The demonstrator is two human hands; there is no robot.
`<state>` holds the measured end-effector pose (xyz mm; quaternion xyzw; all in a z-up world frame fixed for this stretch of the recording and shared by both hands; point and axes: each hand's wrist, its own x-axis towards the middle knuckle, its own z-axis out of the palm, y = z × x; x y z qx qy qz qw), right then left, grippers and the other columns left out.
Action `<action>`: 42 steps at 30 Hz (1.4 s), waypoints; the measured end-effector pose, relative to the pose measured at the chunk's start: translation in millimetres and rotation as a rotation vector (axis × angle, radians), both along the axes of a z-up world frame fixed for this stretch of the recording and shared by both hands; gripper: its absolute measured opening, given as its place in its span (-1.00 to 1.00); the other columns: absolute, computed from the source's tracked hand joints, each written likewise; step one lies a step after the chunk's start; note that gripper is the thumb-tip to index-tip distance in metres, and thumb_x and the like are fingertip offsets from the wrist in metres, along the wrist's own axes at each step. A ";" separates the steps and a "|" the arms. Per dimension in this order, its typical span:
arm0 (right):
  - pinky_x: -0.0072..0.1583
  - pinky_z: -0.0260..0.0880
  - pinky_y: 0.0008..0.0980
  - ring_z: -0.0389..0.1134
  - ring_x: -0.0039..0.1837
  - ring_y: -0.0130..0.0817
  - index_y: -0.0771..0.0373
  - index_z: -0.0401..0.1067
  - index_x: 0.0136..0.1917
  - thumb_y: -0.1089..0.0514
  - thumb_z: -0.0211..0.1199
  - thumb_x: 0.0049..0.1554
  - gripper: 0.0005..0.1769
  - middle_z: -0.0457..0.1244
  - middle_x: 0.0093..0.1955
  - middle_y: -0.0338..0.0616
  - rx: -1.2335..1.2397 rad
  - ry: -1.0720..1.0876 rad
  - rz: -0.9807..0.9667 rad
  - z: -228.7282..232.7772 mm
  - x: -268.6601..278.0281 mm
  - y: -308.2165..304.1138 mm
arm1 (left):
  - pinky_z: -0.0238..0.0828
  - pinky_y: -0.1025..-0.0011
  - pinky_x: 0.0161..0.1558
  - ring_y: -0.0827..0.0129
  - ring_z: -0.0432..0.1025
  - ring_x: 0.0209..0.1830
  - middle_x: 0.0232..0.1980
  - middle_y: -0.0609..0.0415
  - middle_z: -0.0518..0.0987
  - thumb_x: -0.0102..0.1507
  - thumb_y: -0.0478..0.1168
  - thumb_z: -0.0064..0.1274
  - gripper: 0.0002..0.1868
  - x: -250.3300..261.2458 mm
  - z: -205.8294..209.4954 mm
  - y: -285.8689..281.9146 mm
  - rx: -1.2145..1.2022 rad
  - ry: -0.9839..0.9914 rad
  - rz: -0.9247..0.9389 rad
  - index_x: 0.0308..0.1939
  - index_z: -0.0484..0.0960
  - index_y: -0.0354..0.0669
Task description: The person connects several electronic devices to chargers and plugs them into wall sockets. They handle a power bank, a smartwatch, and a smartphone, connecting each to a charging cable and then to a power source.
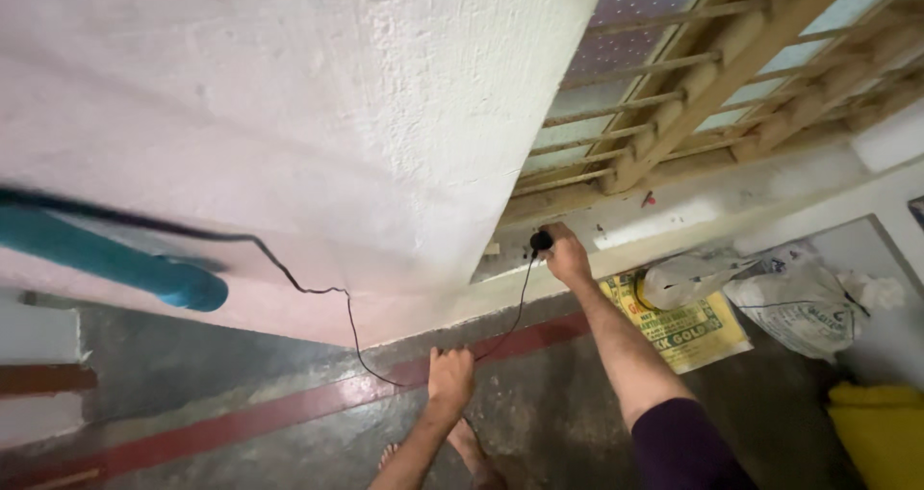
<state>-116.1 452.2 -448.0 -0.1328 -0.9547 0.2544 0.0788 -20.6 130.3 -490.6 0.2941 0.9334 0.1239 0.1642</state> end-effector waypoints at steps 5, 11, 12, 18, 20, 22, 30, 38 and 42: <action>0.18 0.37 -0.05 0.33 0.21 0.13 0.19 0.45 0.14 0.33 0.44 -0.09 -0.50 0.33 0.13 0.03 -0.019 0.066 0.068 -23.6 -7.7 -3.2 | 0.31 0.05 0.23 0.12 0.59 -0.06 -0.14 -0.06 0.69 0.25 -0.27 0.03 -0.83 -2.9 -4.5 4.7 -0.060 -0.066 0.005 -0.14 0.70 -0.07; 0.17 0.37 -0.05 0.33 0.19 0.15 0.21 0.43 0.13 0.32 0.43 -0.09 -0.51 0.32 0.12 0.04 -0.044 0.116 0.113 -43.9 -11.1 -4.8 | 0.35 0.11 0.15 0.14 0.59 -0.07 -0.13 -0.06 0.69 0.15 -0.28 0.09 -0.80 -6.8 -13.4 4.3 -0.067 -0.047 0.028 -0.15 0.70 -0.09; 0.17 0.37 -0.05 0.33 0.19 0.15 0.21 0.42 0.13 0.31 0.43 -0.08 -0.51 0.31 0.11 0.04 -0.039 0.129 0.124 -45.2 -13.5 -5.1 | 0.35 0.11 0.14 0.14 0.59 -0.07 -0.14 -0.05 0.69 0.16 -0.28 0.08 -0.81 -8.4 -14.7 3.8 -0.057 -0.038 0.025 -0.16 0.70 -0.09; 0.17 0.37 -0.05 0.31 0.20 0.15 0.20 0.44 0.13 0.33 0.42 -0.10 -0.50 0.30 0.13 0.03 -0.009 0.067 0.127 -49.1 -18.3 -8.2 | 0.33 0.11 0.17 0.14 0.59 -0.10 -0.19 -0.04 0.69 0.25 -0.26 0.03 -0.86 -6.6 -18.4 5.0 -0.082 -0.076 0.014 -0.19 0.70 -0.06; 0.18 0.37 -0.06 0.31 0.22 0.13 0.20 0.43 0.14 0.32 0.42 -0.10 -0.50 0.29 0.14 0.03 -0.008 0.032 0.128 -50.2 -20.6 -10.2 | 0.33 0.11 0.15 0.14 0.60 -0.12 -0.20 -0.04 0.69 0.26 -0.26 0.03 -0.86 -5.4 -18.3 4.6 -0.073 -0.066 0.018 -0.19 0.70 -0.07; 0.20 0.36 -0.07 0.30 0.23 0.12 0.21 0.41 0.16 0.31 0.42 -0.09 -0.48 0.28 0.16 0.02 0.002 0.000 0.124 -51.1 -20.5 -10.9 | 0.34 0.15 0.14 0.15 0.60 -0.10 -0.17 -0.04 0.69 0.22 -0.29 0.05 -0.84 -5.6 -18.2 5.9 -0.049 -0.070 0.046 -0.19 0.71 -0.08; 0.25 0.34 -0.09 0.29 0.28 0.08 0.18 0.39 0.26 0.27 0.44 -0.06 -0.40 0.28 0.23 0.01 0.031 -0.135 0.079 -44.6 -26.2 -9.8 | 0.31 0.12 0.17 0.15 0.57 -0.02 -0.11 -0.05 0.68 0.17 -0.30 0.08 -0.81 -8.3 -14.3 9.9 -0.052 -0.061 0.050 -0.16 0.70 -0.09; 0.23 0.35 -0.10 0.30 0.28 0.11 0.29 0.35 0.30 0.26 0.52 -0.13 -0.27 0.28 0.24 0.08 -0.038 0.041 0.073 -27.1 -12.7 -12.4 | 0.24 0.02 0.26 0.10 0.57 -0.03 -0.11 -0.07 0.67 0.21 -0.28 0.01 -0.81 -7.2 -26.8 0.7 -0.068 -0.090 0.025 -0.11 0.64 -0.11; 0.20 0.41 -0.13 0.38 0.18 -0.01 0.23 0.30 0.37 0.22 0.49 -0.05 -0.25 0.27 0.33 -0.02 -0.141 -0.091 -0.125 -21.5 2.3 -18.3 | 0.23 0.03 0.27 0.10 0.56 -0.01 -0.05 -0.09 0.65 0.27 -0.25 -0.03 -0.74 -7.4 -34.4 -2.0 -0.115 -0.092 0.028 0.01 0.60 -0.14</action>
